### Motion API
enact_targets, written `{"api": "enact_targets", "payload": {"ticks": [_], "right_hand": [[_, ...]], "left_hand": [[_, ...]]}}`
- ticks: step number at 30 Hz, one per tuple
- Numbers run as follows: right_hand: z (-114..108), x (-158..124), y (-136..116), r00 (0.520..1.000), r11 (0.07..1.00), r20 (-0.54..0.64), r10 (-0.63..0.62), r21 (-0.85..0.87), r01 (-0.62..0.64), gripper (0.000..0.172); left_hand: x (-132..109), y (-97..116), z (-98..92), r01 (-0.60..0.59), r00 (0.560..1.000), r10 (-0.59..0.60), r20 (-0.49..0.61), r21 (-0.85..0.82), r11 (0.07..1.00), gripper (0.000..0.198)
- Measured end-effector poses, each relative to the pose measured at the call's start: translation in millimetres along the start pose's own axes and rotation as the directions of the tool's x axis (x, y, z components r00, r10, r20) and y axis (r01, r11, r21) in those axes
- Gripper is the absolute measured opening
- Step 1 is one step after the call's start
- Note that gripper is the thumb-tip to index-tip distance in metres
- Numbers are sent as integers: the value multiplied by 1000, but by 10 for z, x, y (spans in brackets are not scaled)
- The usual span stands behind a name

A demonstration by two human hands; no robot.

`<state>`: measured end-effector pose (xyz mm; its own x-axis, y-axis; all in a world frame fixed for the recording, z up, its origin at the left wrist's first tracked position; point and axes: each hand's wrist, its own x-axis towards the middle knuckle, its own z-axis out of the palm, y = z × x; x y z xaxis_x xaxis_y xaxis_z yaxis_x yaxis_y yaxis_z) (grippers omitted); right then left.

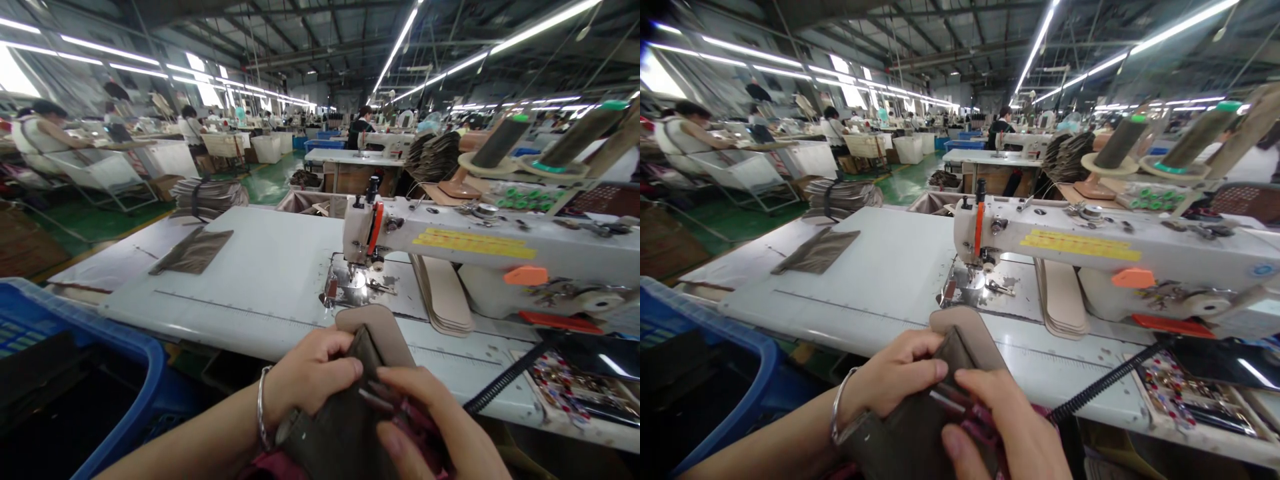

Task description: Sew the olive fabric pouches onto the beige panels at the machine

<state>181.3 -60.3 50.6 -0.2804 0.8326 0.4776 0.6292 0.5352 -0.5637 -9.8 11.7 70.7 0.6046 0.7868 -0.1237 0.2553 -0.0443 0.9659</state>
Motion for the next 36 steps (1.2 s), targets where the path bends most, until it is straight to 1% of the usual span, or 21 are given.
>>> {"api": "enact_targets", "payload": {"ticks": [1,3,6,9,11,14,20,25,27,33,36], "right_hand": [[-39,7,11,998,999,-44,41,-24,-42,29],[-91,26,7,993,997,-99,61,-49,-66,25],[-96,57,-26,990,997,-137,22,-77,-33,27],[-62,77,-45,986,995,-164,14,-98,-31,28],[-47,86,-40,987,994,-161,10,-105,-27,29],[-47,93,-17,993,994,-118,-5,-108,-8,31],[-67,88,4,996,991,-89,2,-135,-14,30],[-68,83,-9,996,987,-86,18,-160,-32,29],[-65,81,-11,995,985,-93,29,-166,-44,28],[-50,90,-16,993,984,-115,37,-170,-56,26],[-44,94,-22,993,987,-108,37,-152,-53,25]], "left_hand": [[-6,10,-1,-12,1000,12,0,-7,1000,21],[-14,23,8,-34,999,34,-7,-20,999,23],[-11,39,37,-60,998,60,-16,-41,997,24],[-2,59,62,-103,995,103,-10,-22,994,24],[-2,73,67,-118,993,118,-4,13,993,25],[-12,94,59,-132,991,133,-11,66,989,25],[-21,120,45,-228,973,229,6,95,969,25],[-12,112,47,-189,982,188,18,132,973,24],[-14,110,45,-167,986,168,4,142,976,24],[-28,83,43,-152,988,151,11,93,984,25],[-32,49,49,-110,994,110,9,82,991,27]]}}
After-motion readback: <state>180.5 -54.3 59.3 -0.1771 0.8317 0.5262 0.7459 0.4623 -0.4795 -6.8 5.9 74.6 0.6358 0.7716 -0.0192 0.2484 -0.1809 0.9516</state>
